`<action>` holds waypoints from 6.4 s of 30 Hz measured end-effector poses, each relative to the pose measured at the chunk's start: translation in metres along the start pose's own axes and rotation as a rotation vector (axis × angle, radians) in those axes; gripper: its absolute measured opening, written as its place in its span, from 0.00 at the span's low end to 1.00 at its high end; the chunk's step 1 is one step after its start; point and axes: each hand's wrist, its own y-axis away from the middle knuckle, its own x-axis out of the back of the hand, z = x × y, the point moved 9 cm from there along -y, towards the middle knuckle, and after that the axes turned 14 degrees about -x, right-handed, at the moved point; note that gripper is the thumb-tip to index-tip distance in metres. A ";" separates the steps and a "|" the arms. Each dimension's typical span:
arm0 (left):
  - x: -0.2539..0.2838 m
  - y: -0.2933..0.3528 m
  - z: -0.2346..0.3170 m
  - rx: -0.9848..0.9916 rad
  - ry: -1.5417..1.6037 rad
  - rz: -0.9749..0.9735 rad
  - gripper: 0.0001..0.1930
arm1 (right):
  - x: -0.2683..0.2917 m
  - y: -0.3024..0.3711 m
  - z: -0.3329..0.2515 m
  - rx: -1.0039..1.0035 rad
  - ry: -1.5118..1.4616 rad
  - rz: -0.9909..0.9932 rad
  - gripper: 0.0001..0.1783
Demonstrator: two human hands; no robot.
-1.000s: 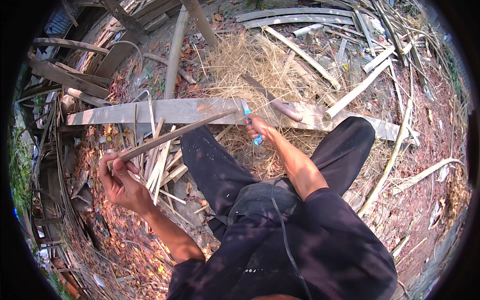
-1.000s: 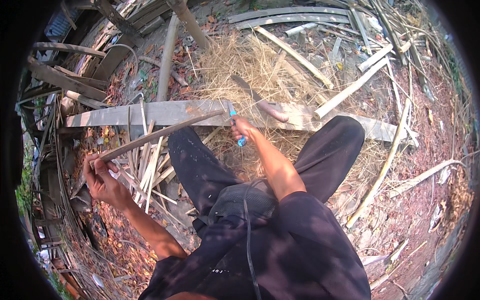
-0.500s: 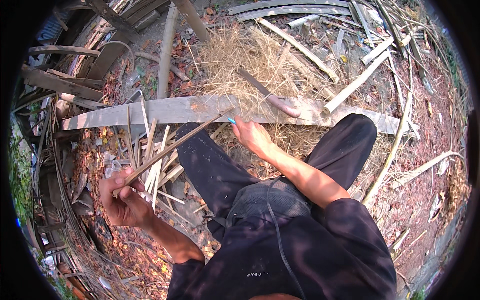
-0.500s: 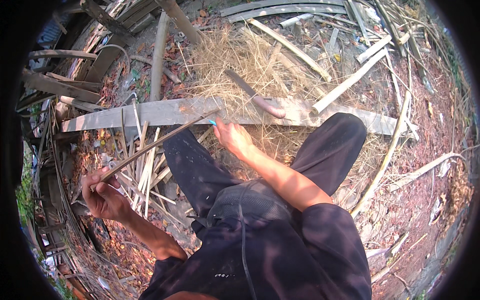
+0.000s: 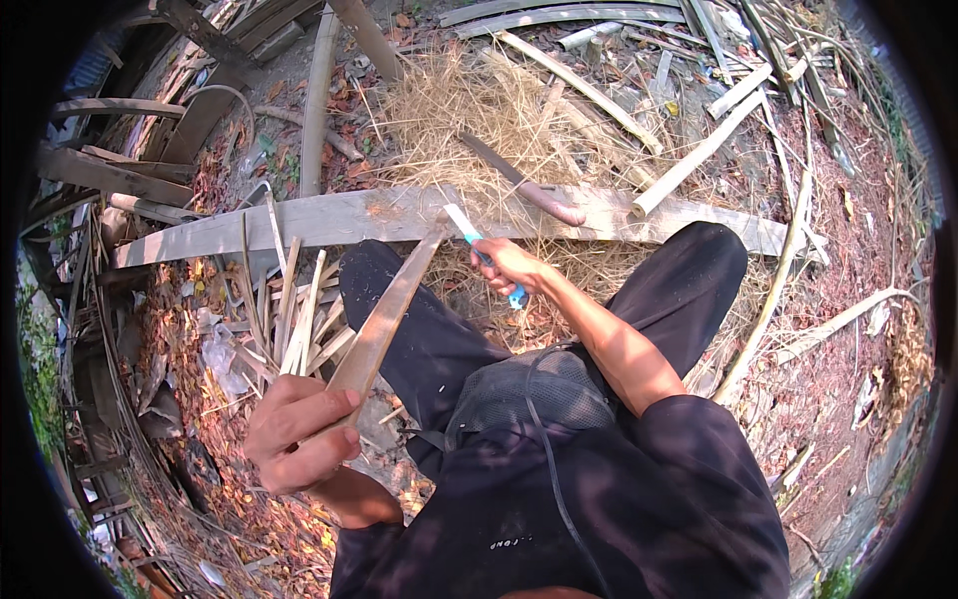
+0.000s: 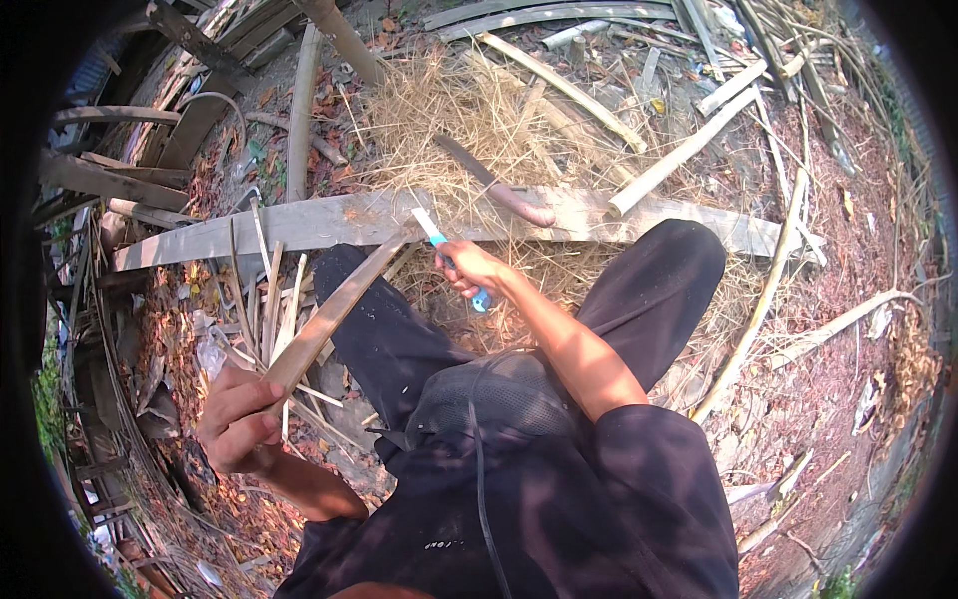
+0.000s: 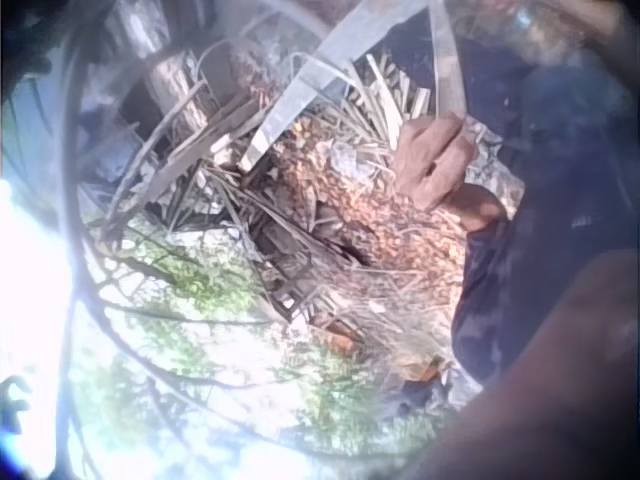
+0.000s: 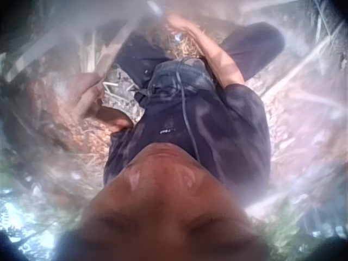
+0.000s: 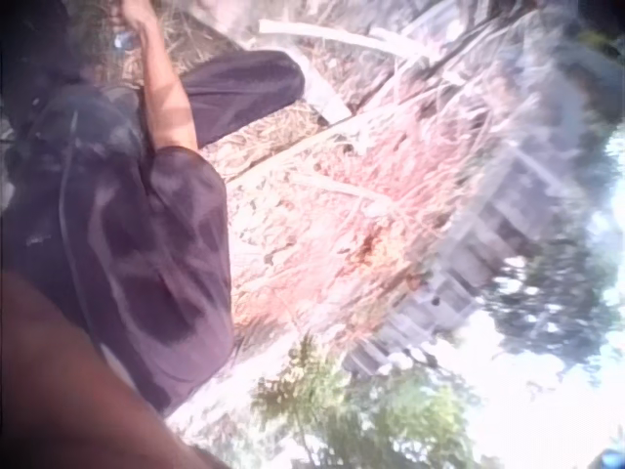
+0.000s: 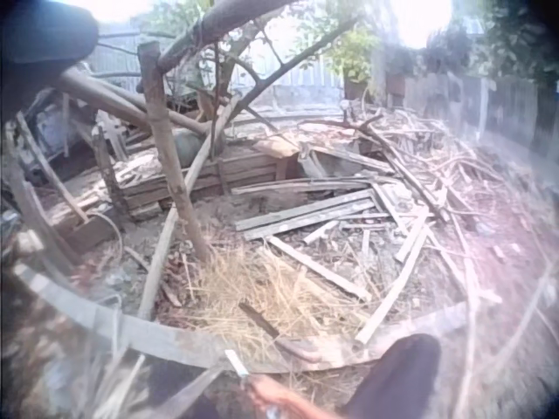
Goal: The person sits on the ground and uses a blue utility knife to shave and shape a thin wooden stick. They then switch to a long metal file to smooth the stick's surface, alternating between the two tools to refine the wood.
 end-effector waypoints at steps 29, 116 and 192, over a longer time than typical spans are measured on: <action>0.044 0.007 -0.061 0.256 -0.366 0.305 0.16 | 0.138 0.029 -0.078 0.230 1.047 1.205 0.19; 0.021 -0.039 -0.137 0.093 0.039 0.665 0.10 | -0.019 0.090 -0.047 0.240 0.766 0.608 0.35; 0.061 -0.008 -0.156 0.199 -0.593 1.032 0.16 | -0.026 0.061 -0.019 0.294 0.661 0.639 0.35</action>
